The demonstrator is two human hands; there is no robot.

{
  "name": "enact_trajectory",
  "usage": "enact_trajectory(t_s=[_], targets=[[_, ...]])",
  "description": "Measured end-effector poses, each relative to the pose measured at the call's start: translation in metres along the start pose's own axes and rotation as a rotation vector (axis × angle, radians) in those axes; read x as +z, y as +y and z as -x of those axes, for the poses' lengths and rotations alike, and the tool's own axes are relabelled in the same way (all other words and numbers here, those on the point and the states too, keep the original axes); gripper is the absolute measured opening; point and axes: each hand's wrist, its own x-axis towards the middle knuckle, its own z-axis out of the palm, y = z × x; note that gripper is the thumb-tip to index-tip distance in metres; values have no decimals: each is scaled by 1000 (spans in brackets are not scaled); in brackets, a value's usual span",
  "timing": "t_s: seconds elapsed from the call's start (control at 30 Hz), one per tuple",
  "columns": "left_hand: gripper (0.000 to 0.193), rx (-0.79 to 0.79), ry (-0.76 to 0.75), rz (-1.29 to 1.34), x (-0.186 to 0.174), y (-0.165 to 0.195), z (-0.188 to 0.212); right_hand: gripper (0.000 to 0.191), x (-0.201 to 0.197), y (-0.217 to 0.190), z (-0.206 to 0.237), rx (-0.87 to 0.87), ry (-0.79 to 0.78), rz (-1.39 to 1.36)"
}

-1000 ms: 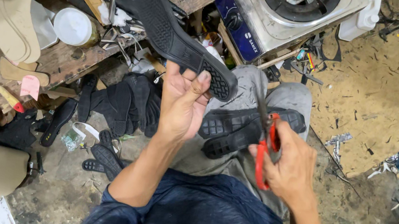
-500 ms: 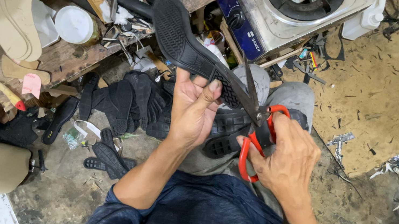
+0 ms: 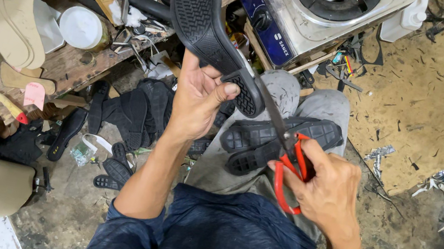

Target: The person uses red-handled shears to trim the edges of black shoe soles. They hold each sole in one hand and cut along the perimeter, occasionally rotating the sole to access different sides. Trimmed pieces fall to the floor.

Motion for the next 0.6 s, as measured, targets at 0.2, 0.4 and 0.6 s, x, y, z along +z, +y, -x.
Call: enact_trajectory(t_s=[0.2,0.4,0.6], targets=[[86,5,10,-9,-1,1,-1,48,1,1,2,-19,53,56],[87,-4,-7,-58,-3,2,-1,48,3,2,3,-48,37,101],[88,-45,-81,-142,-7,11,0,49,0,8,3,-52,-17,69]])
